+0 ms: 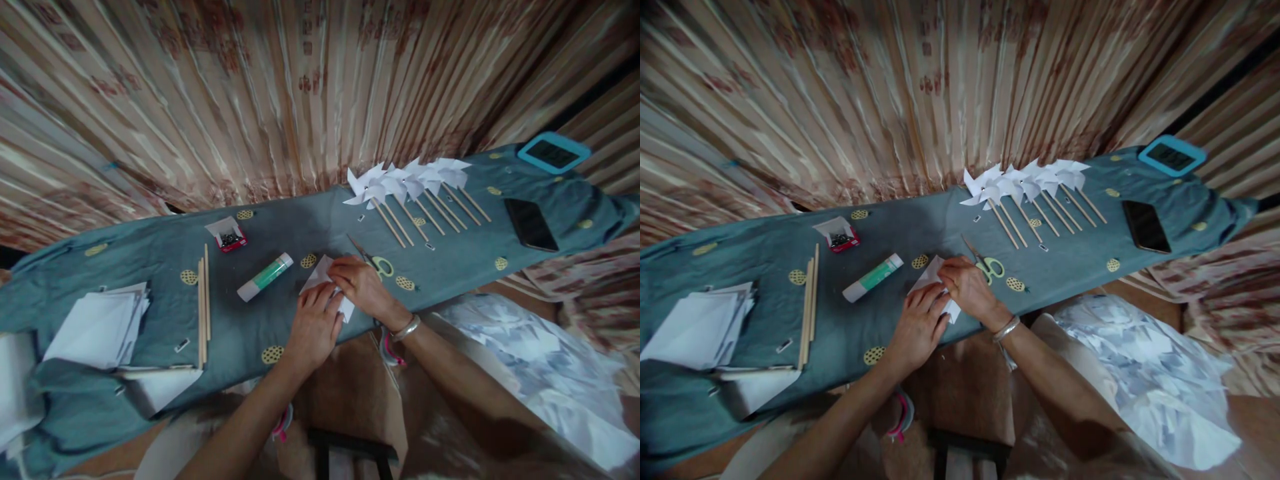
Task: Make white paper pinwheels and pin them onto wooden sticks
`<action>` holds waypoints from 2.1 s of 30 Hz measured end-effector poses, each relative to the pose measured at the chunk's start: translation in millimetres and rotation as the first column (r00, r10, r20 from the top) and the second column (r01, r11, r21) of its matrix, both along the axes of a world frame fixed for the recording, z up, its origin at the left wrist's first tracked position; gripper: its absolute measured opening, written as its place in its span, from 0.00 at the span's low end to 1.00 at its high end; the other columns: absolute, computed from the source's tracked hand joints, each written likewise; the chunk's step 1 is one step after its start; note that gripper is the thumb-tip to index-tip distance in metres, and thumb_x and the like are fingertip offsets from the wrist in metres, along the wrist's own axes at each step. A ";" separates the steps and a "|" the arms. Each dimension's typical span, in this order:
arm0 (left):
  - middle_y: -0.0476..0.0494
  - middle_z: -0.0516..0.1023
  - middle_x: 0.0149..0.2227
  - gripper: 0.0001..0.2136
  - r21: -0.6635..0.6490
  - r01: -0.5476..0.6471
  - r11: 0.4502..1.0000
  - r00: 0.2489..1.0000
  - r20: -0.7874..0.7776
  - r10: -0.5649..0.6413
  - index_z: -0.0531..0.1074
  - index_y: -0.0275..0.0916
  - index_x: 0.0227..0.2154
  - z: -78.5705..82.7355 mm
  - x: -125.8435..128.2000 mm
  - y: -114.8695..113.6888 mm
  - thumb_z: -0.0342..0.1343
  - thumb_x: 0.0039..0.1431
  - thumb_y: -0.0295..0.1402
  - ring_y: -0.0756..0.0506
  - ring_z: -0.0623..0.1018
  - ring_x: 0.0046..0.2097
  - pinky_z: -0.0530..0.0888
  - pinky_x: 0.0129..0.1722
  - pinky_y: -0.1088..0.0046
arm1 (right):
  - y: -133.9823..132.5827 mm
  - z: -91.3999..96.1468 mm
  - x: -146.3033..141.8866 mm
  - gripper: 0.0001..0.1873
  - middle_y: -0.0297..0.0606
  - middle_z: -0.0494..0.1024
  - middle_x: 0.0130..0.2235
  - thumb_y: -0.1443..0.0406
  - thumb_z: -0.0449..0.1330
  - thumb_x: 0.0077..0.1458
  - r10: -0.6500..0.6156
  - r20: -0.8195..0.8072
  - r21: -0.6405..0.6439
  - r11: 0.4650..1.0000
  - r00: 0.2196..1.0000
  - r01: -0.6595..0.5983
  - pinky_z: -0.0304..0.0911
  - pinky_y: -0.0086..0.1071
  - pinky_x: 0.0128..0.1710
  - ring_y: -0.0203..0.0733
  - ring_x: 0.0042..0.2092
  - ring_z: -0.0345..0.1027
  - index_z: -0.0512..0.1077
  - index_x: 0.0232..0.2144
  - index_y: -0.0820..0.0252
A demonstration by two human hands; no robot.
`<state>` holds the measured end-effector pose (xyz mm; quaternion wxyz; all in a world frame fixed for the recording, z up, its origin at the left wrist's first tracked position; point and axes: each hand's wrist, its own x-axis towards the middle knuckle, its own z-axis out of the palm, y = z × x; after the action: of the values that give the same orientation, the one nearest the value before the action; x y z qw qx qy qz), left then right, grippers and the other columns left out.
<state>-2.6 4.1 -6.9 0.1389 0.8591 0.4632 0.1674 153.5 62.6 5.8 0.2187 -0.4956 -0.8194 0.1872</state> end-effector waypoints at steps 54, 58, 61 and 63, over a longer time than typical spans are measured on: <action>0.32 0.71 0.59 0.18 0.101 -0.050 0.994 0.999 -0.017 0.052 0.71 0.33 0.54 -2.0 -38.4 2.6 0.50 0.65 0.35 0.34 0.67 0.63 0.63 0.62 0.47 | -19.6 -21.7 38.0 0.29 0.57 0.61 0.64 0.61 0.53 0.59 -0.360 0.052 0.194 0.919 0.931 0.345 0.53 0.55 0.61 0.58 0.66 0.53 0.61 0.61 0.65; 0.32 0.72 0.58 0.17 0.117 -0.071 0.991 0.997 -0.010 0.073 0.72 0.33 0.52 -1.5 -48.3 1.0 0.50 0.65 0.35 0.34 0.68 0.62 0.64 0.61 0.47 | -19.1 -22.1 43.4 0.29 0.58 0.62 0.64 0.63 0.54 0.58 -0.384 0.069 0.180 0.913 0.921 0.367 0.54 0.55 0.60 0.58 0.66 0.54 0.61 0.61 0.65; 0.31 0.74 0.56 0.15 0.161 -0.075 0.984 0.997 -0.004 0.077 0.73 0.32 0.50 -1.5 -52.3 -1.0 0.51 0.65 0.34 0.34 0.69 0.60 0.65 0.60 0.47 | -18.6 -23.0 46.9 0.30 0.57 0.62 0.64 0.65 0.53 0.57 -0.396 0.060 0.190 0.906 0.916 0.379 0.53 0.55 0.61 0.58 0.66 0.54 0.61 0.61 0.65; 0.32 0.75 0.54 0.14 0.204 -0.080 0.976 0.997 0.014 0.079 0.75 0.32 0.47 0.2 -54.9 -1.8 0.52 0.65 0.34 0.34 0.71 0.59 0.67 0.59 0.48 | -18.1 -23.4 48.4 0.29 0.56 0.62 0.64 0.66 0.53 0.57 -0.398 0.043 0.201 0.902 0.916 0.383 0.53 0.56 0.61 0.57 0.66 0.54 0.61 0.61 0.64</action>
<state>-57.4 2.3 -6.7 0.0444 0.8492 0.4772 0.2219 201.9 44.5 -17.6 0.2634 -0.6342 -0.7258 0.0404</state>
